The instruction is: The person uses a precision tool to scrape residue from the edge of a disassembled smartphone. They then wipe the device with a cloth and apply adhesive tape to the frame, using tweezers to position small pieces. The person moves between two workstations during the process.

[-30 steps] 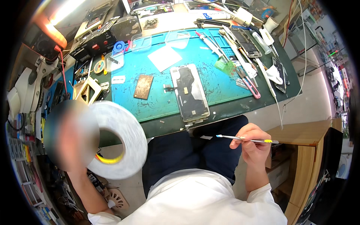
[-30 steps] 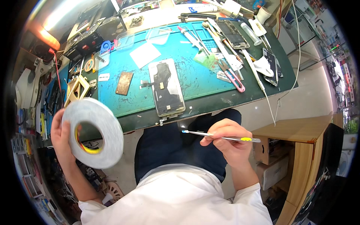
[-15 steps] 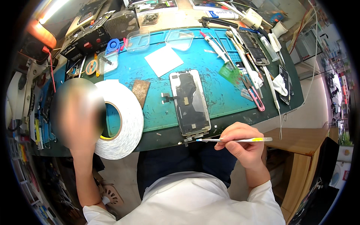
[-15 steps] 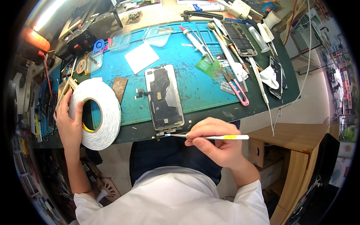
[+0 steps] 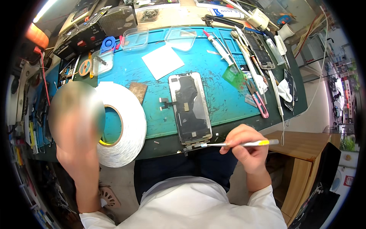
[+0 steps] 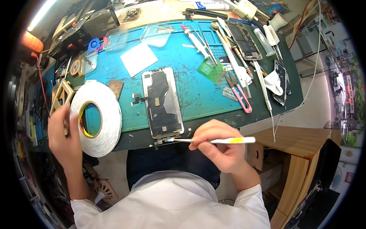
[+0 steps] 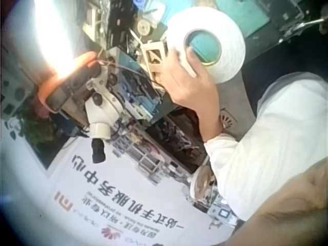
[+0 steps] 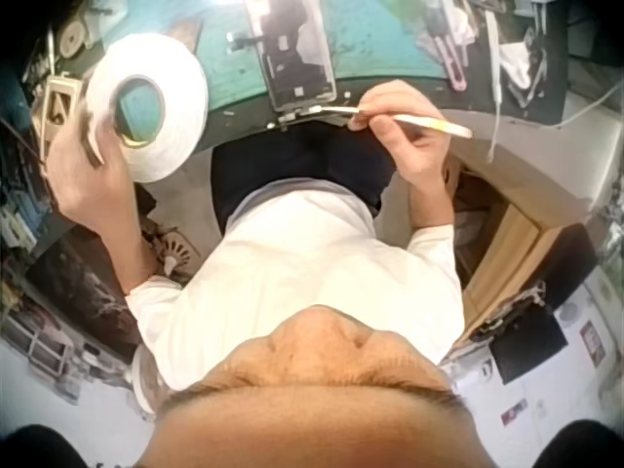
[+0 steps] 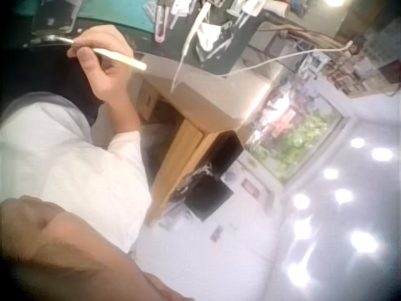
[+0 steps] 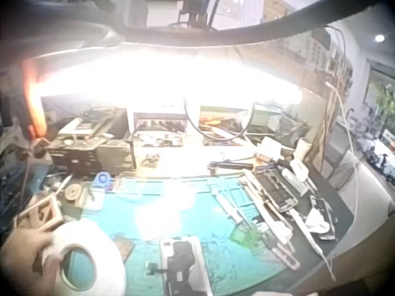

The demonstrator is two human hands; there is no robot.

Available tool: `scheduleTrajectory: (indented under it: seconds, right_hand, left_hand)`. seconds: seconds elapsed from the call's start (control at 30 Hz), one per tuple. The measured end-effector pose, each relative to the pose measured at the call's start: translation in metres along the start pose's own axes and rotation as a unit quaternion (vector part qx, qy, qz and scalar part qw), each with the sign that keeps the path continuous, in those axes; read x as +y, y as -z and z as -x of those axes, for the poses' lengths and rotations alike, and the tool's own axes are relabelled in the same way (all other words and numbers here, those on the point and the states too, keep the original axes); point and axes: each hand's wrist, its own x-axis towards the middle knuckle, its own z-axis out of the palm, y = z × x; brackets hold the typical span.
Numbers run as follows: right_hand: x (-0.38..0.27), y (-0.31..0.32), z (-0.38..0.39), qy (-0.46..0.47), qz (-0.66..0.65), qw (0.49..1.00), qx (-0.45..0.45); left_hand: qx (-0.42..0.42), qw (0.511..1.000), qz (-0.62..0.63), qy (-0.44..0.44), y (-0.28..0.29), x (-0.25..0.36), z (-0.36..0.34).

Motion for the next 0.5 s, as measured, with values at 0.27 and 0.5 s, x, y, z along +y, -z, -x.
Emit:
scheduleTrajectory:
  seconds: [0.27, 0.5]
  right_hand:
    - [-0.007, 0.003, -0.007, -0.051, 0.005, 0.999, -0.015]
    - [-0.007, 0.005, -0.006, -0.038, 0.036, 0.998, -0.025]
  left_hand:
    - [-0.046, 0.941, 0.294, -0.163, -0.038, 0.085, 0.061]
    - [-0.014, 0.956, 0.255, -0.145, -0.06, 0.103, 0.067]
